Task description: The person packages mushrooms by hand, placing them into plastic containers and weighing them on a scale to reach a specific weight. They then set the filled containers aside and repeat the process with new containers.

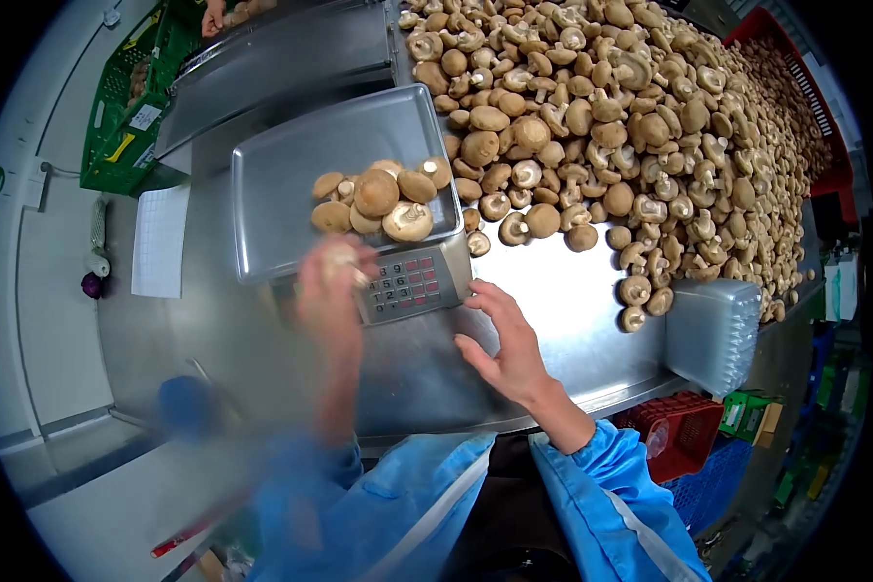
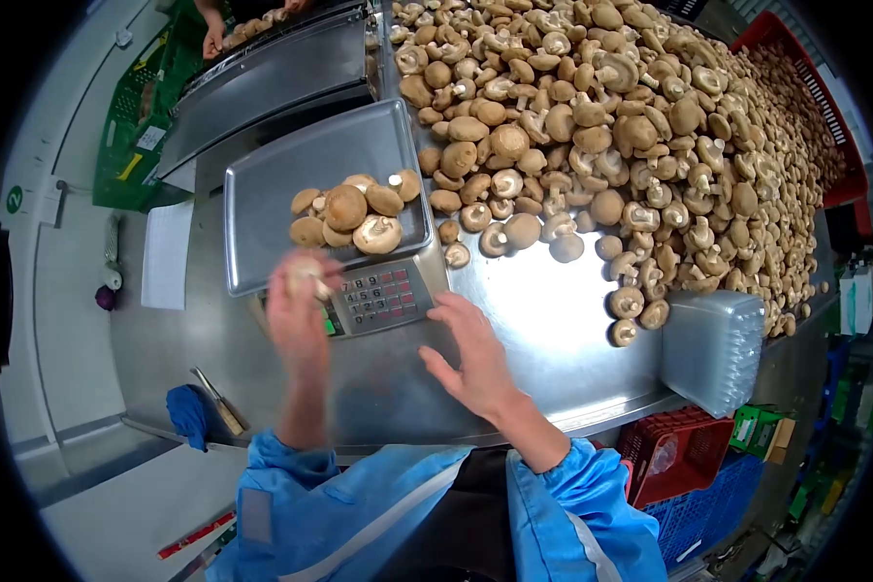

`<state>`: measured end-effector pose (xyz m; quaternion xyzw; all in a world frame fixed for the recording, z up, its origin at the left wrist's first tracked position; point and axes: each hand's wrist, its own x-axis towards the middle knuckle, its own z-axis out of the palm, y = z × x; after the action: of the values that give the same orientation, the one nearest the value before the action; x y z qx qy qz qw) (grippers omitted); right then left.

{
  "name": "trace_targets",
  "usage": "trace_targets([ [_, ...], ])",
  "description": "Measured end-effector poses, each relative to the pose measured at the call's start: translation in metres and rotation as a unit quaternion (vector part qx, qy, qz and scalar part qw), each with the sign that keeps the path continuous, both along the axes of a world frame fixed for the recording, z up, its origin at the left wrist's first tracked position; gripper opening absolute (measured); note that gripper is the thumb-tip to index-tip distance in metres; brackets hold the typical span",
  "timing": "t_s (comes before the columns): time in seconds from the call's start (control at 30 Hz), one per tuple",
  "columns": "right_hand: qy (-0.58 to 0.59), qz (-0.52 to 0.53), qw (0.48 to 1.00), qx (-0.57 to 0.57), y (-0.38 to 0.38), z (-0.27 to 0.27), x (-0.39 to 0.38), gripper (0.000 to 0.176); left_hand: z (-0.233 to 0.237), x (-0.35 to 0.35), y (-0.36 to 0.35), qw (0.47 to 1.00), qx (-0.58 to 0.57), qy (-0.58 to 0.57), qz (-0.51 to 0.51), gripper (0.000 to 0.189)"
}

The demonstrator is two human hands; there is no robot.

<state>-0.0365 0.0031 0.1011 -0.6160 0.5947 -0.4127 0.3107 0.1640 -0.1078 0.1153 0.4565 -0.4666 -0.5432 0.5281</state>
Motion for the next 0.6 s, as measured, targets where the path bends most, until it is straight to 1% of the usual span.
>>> trace_targets([
  [0.03, -0.004, -0.004, 1.0, 0.005, -0.002, 0.003, 0.0, 0.042, 0.018, -0.001, -0.014, 0.997, -0.043, -0.036, 0.05, 0.037],
  [0.07, -0.002, 0.006, 1.0, -0.001, -0.005, 0.002, 0.001, 0.042, 0.032, -0.003, -0.028, 0.989, -0.087, -0.071, 0.101, 0.038],
  [0.1, 0.001, 0.017, 1.0, -0.005, -0.006, 0.0, 0.002, 0.042, 0.036, -0.001, -0.042, 0.976, -0.128, -0.154, 0.086, 0.038],
  [0.17, 0.009, 0.03, 0.999, -0.014, -0.008, 0.0, 0.003, 0.041, 0.04, 0.006, -0.065, 0.925, -0.206, -0.316, 0.055, 0.041],
  [0.2, 0.013, 0.032, 0.999, -0.02, -0.012, 0.0, 0.004, 0.041, 0.029, 0.01, -0.073, 0.912, -0.222, -0.345, 0.014, 0.042],
  [0.23, 0.019, 0.032, 0.999, -0.025, -0.015, -0.001, 0.004, 0.04, 0.007, 0.012, -0.082, 0.896, -0.238, -0.373, -0.029, 0.044],
  [0.27, 0.024, 0.025, 0.999, -0.034, -0.019, 0.0, 0.002, 0.04, -0.005, 0.01, -0.087, 0.886, -0.24, -0.392, -0.054, 0.043],
  [0.33, 0.033, 0.007, 0.998, -0.045, -0.033, 0.005, -0.004, 0.04, -0.019, 0.011, -0.092, 0.882, -0.235, -0.406, -0.051, 0.042],
  [0.4, 0.028, -0.005, 0.997, -0.076, -0.051, 0.012, -0.01, 0.039, -0.017, 0.011, -0.101, 0.886, -0.227, -0.402, -0.039, 0.041],
  [0.53, 0.066, -0.026, 0.988, -0.138, -0.097, 0.014, -0.011, 0.05, -0.011, 0.013, -0.119, 0.884, -0.22, -0.408, -0.052, 0.04],
  [0.6, 0.097, -0.036, 0.986, -0.13, -0.119, 0.007, 0.0, 0.062, -0.014, 0.007, -0.121, 0.871, -0.217, -0.432, -0.089, 0.04],
])
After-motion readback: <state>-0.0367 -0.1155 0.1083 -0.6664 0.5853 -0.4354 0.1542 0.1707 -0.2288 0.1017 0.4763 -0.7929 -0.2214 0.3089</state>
